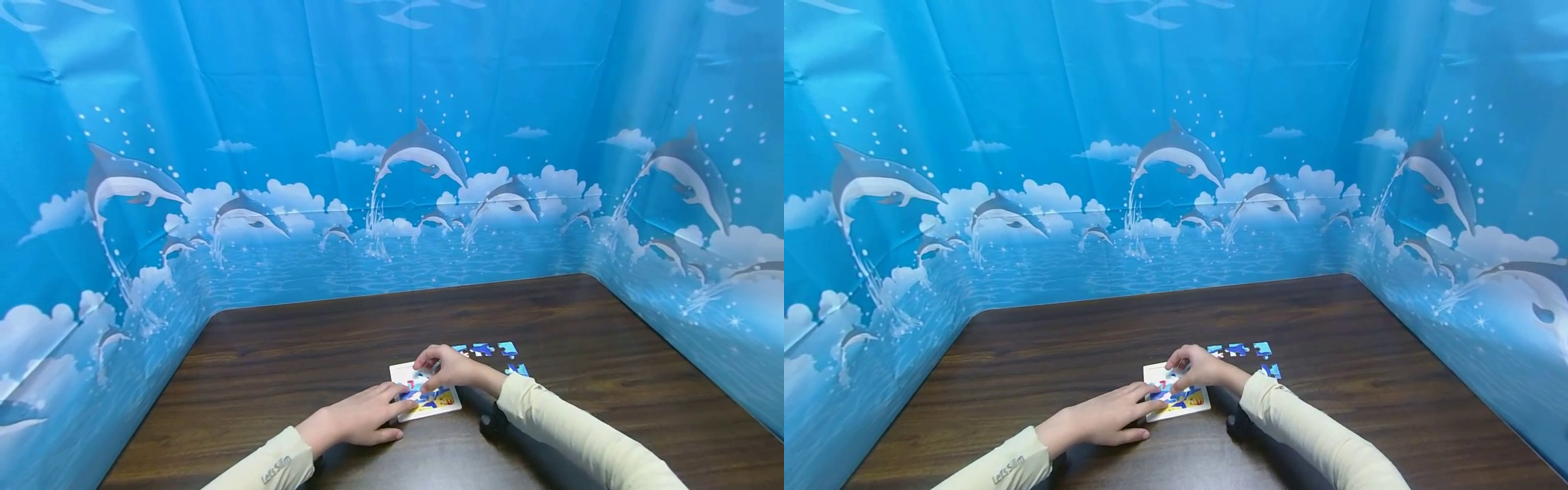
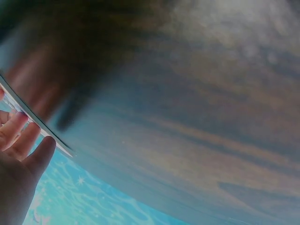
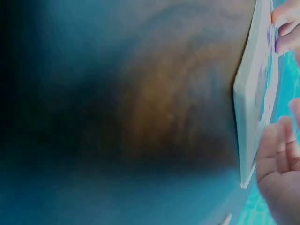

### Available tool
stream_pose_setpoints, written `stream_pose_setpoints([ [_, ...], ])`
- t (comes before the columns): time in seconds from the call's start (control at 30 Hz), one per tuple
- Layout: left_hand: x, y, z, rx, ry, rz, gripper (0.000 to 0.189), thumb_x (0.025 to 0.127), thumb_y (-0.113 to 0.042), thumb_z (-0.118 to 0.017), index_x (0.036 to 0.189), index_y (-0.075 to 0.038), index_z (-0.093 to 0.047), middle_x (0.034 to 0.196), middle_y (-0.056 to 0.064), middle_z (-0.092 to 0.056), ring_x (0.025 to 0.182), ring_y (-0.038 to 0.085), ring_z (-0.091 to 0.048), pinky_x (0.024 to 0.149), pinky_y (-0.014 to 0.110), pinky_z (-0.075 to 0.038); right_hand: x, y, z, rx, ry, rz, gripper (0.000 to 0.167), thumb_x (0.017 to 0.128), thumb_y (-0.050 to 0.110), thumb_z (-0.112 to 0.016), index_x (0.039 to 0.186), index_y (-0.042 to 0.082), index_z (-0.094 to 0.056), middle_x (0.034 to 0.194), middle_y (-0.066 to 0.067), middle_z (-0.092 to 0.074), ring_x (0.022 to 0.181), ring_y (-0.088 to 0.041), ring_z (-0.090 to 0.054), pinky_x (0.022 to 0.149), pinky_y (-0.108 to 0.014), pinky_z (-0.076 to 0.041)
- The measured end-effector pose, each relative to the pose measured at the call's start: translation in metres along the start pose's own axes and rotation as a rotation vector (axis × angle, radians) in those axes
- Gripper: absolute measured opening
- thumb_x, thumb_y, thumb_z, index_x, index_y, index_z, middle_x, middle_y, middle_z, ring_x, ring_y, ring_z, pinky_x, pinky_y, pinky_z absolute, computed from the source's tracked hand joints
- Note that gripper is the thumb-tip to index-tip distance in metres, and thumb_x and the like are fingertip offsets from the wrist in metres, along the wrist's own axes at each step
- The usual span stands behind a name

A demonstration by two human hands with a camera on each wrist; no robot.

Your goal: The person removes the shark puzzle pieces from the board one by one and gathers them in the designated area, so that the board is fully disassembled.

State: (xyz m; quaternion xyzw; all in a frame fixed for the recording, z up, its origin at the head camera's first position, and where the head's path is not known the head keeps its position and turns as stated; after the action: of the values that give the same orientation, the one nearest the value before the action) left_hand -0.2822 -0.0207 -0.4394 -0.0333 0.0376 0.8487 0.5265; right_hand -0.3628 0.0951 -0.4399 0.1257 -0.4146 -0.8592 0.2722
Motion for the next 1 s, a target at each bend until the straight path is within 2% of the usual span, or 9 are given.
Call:
stream_pose_setpoints([
  [0.07,0.000,0.000,-0.001,-0.006,0.003,-0.001,0.049,0.097,-0.040,-0.046,0.141,-0.020,-0.040,0.142,0.008,-0.042,0.129,0.022,-0.043,0.104,0.038,-0.041,-0.001,0.001,-0.001,-0.105,0.000,0.003,0.037,0.071,0.014,-0.081,0.103,0.002,-0.067,0.098,-0.008,-0.060,0.084,-0.016,-0.050,0.071,-0.022,-0.042],
  [0.17,0.000,0.000,-0.003,-0.015,0.008,0.000,0.048,0.097,-0.040,-0.046,0.141,-0.020,-0.040,0.142,0.008,-0.042,0.129,0.021,-0.043,0.104,0.038,-0.041,-0.001,0.001,-0.003,-0.171,0.023,-0.009,0.041,0.069,0.016,-0.083,0.103,0.001,-0.066,0.093,-0.006,-0.057,0.080,-0.014,-0.045,0.069,-0.022,-0.038],
  [0.3,0.001,0.001,-0.004,-0.048,0.028,0.016,0.048,0.098,-0.040,-0.045,0.141,-0.021,-0.039,0.144,0.007,-0.040,0.130,0.020,-0.041,0.102,0.036,-0.043,0.001,0.003,-0.007,-0.186,0.055,-0.034,0.041,0.067,0.011,-0.084,0.101,0.000,-0.064,0.086,-0.005,-0.054,0.076,-0.013,-0.043,0.066,-0.021,-0.037],
  [0.5,0.002,0.001,-0.007,-0.100,0.038,0.040,0.047,0.097,-0.039,-0.046,0.141,-0.021,-0.039,0.144,0.007,-0.036,0.131,0.021,-0.037,0.093,0.032,-0.049,0.003,0.008,-0.010,-0.210,0.069,-0.053,0.039,0.061,0.000,-0.084,0.092,-0.001,-0.060,0.080,-0.005,-0.057,0.072,-0.010,-0.048,0.064,-0.018,-0.042],
  [0.6,0.002,0.000,-0.007,-0.111,0.038,0.043,0.048,0.097,-0.038,-0.047,0.140,-0.020,-0.039,0.144,0.008,-0.035,0.132,0.021,-0.036,0.094,0.032,-0.049,0.004,0.008,-0.011,-0.208,0.065,-0.081,0.041,0.059,-0.002,-0.085,0.089,0.001,-0.057,0.079,-0.004,-0.055,0.072,-0.011,-0.048,0.063,-0.019,-0.042],
  [1.0,0.001,0.000,-0.002,-0.102,0.040,0.043,0.048,0.097,-0.037,-0.047,0.140,-0.017,-0.039,0.144,0.008,-0.034,0.132,0.022,-0.035,0.095,0.032,-0.048,0.008,0.010,-0.009,-0.154,0.087,-0.096,0.043,0.061,-0.004,-0.082,0.093,0.002,-0.053,0.084,-0.007,-0.055,0.075,-0.014,-0.048,0.063,-0.023,-0.041],
])
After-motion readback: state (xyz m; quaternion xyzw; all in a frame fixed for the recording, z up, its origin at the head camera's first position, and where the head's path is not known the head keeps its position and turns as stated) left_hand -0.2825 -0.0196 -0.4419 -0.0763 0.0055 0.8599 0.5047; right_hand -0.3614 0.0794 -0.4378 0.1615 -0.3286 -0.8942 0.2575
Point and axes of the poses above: each hand's wrist, its own x-axis towards the middle knuckle, its own z-axis out of the back of the hand, y = z × x, the point moved 8 cm from there along x, towards the middle knuckle
